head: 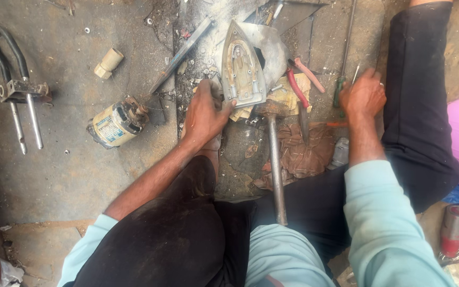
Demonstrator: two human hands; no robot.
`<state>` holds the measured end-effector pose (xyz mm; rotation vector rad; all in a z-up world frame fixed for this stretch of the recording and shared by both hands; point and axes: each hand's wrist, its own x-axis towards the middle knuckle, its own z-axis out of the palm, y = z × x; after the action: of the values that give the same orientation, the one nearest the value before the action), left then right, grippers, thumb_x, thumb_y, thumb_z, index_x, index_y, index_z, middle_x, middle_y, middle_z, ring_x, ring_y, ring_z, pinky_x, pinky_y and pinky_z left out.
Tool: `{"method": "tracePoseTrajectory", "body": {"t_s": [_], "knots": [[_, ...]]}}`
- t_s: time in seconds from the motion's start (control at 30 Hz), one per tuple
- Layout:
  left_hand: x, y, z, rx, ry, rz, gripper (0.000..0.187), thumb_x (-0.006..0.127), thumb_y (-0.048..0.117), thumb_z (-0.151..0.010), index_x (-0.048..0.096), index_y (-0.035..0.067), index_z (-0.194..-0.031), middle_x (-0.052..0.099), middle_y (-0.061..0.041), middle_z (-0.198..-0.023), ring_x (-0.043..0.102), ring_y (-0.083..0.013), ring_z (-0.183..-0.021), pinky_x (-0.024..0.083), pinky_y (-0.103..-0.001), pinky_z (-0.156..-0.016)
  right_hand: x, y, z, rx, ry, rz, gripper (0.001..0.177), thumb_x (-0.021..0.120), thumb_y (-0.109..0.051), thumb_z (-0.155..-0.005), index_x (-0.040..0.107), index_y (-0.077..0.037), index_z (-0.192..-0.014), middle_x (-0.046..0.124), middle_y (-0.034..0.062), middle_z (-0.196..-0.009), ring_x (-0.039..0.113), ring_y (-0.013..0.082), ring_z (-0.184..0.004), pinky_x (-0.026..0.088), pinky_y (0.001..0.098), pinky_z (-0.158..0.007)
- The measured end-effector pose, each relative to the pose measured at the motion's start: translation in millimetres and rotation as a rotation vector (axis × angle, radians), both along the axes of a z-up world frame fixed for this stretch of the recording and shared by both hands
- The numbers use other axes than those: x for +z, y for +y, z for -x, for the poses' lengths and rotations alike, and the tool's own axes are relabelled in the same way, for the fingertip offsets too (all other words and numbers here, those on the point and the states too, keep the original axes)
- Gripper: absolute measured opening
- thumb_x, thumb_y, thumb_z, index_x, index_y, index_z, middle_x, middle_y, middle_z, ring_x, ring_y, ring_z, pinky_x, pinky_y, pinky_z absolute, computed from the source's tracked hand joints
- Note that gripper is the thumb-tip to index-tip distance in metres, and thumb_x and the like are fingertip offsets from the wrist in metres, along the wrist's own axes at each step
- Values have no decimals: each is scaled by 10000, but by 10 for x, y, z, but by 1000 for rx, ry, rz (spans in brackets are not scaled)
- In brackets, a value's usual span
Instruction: The person sits on the floor and uses a hammer and a metal rod to strike and shape a metal part. They then use a screwdriver to adjust components on the part and a pair of pliers to manipulate a small piece.
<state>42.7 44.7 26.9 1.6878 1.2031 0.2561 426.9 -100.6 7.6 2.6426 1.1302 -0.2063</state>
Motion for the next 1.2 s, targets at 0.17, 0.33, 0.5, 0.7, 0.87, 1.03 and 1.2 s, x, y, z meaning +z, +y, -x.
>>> {"method": "tracePoseTrajectory", "body": {"t_s": [0.17,0.33,0.5,0.7,0.87,1.03,1.2], "knots": [[-81,-22,-103,-9,-73,64,715,781,185,-887,309,-57,-1365,690,-119,-790,728,-263,-691,579,-395,-599,229,51,500,189,199,-197,218,790,-213,-977,721,-47,-1101,726,178,-1005,720,347,-910,566,494,-788],[-178,-39,-107,-24,-166,6,741,743,115,-907,253,-66,-1433,725,-152,-805,763,-275,-731,609,-383,-618,394,62,833,64,373,2,235,781,-295,-930,726,-81,-1011,735,155,-974,715,346,-843,552,520,-744],[-221,-2,-33,-63,-47,55,702,756,115,-920,316,-25,-1448,715,-156,-766,739,-278,-651,570,-404,-523,317,33,841,0,404,242,369,790,-391,-894,685,-95,-1087,727,188,-955,710,383,-884,556,541,-786],[-359,-173,94,-115,-160,-69,662,764,119,-927,363,-26,-1432,702,-124,-828,723,-240,-670,590,-381,-541,72,-26,941,-2,409,362,434,696,-399,-955,612,-63,-1217,728,224,-1037,723,407,-952,566,548,-857],[-337,-249,130,-118,-152,-11,669,785,119,-887,389,-9,-1411,698,-107,-801,724,-234,-676,592,-372,-559,191,-14,820,-127,496,510,444,708,-409,-887,696,-44,-1139,712,214,-1125,703,380,-1064,541,517,-965],[-340,-169,93,-99,-153,-1,657,794,137,-900,396,7,-1407,701,-94,-789,733,-232,-681,603,-367,-574,683,-2,802,-295,558,506,593,713,-458,-914,670,39,-1234,699,269,-1209,689,389,-1120,509,530,-1012],[-303,-116,102,-32,-148,2,584,757,132,-929,412,10,-1385,733,-122,-802,750,-236,-684,611,-378,-587,995,26,905,-112,731,41,615,704,-291,-893,554,36,-1391,692,275,-1226,694,367,-1110,550,498,-955]]}}
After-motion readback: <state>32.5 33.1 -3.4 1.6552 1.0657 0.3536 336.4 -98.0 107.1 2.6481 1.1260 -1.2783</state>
